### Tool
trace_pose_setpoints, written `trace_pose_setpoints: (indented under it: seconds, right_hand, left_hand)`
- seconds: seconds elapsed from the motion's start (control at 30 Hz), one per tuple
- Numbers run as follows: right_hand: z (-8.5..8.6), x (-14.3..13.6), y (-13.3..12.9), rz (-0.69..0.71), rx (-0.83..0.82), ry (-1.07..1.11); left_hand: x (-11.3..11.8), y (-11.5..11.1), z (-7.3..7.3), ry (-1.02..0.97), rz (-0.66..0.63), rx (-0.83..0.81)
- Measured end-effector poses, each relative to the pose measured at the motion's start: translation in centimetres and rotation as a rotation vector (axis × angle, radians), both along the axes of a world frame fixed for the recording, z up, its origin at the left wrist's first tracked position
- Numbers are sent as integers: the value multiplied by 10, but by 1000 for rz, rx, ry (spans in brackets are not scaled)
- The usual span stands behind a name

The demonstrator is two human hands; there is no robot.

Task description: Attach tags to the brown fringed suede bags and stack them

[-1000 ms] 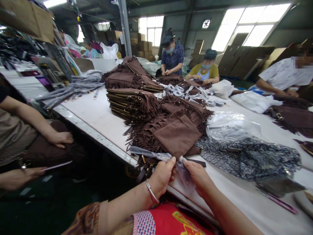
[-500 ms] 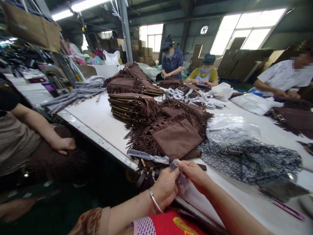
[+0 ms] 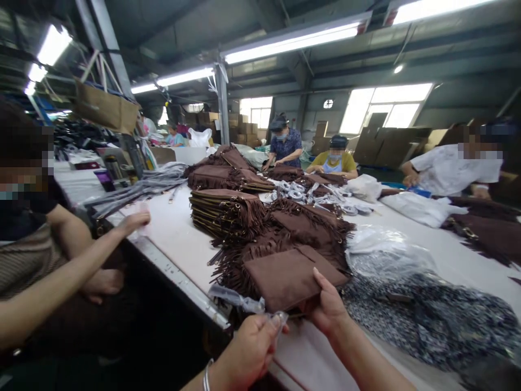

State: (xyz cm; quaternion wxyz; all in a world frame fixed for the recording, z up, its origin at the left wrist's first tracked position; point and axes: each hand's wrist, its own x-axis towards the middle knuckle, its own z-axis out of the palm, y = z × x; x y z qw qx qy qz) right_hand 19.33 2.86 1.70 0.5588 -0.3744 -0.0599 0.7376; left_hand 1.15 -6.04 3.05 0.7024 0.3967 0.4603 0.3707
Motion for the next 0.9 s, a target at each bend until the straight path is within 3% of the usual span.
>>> trace_pose_setpoints:
  seconds: [0.07,0.2,0.27,0.37,0.43,0.53,0.6,0.67,0.8,0.9]
  right_hand:
    - [15,-5,4,-29,62,-42]
    - [50,0,11,-241,263,-254]
    - [54,6,10,-329,308,-400]
    - [35,17,-2,-437,254,-539]
    - [14,24,-18,-341,152,-509]
    - [-13,31,-52,103,-18,-447]
    - [-20,32,-72,305,-16,-549]
    - [-18,30,-84,321,155,-823]
    - [-9,24,-75,319,940,-1477]
    - [-7,19,-57,425,1412,-1769]
  left_hand:
    - [-13,4,13,90,1,84]
    - [-20,23,33,164,49,288]
    - [-11,33,31,75,38,213]
    - [6,38,13,-106,-28,-110]
    - [14,36,-2,-184,-43,-271]
    - [16,31,-17,-266,-31,-370]
    - [15,28,-22,-297,-60,-388]
    - [15,25,-24,-264,-91,-357]
    - [20,17,-28,-125,-38,-197]
    - [24,11,-32,-43,-12,-139]
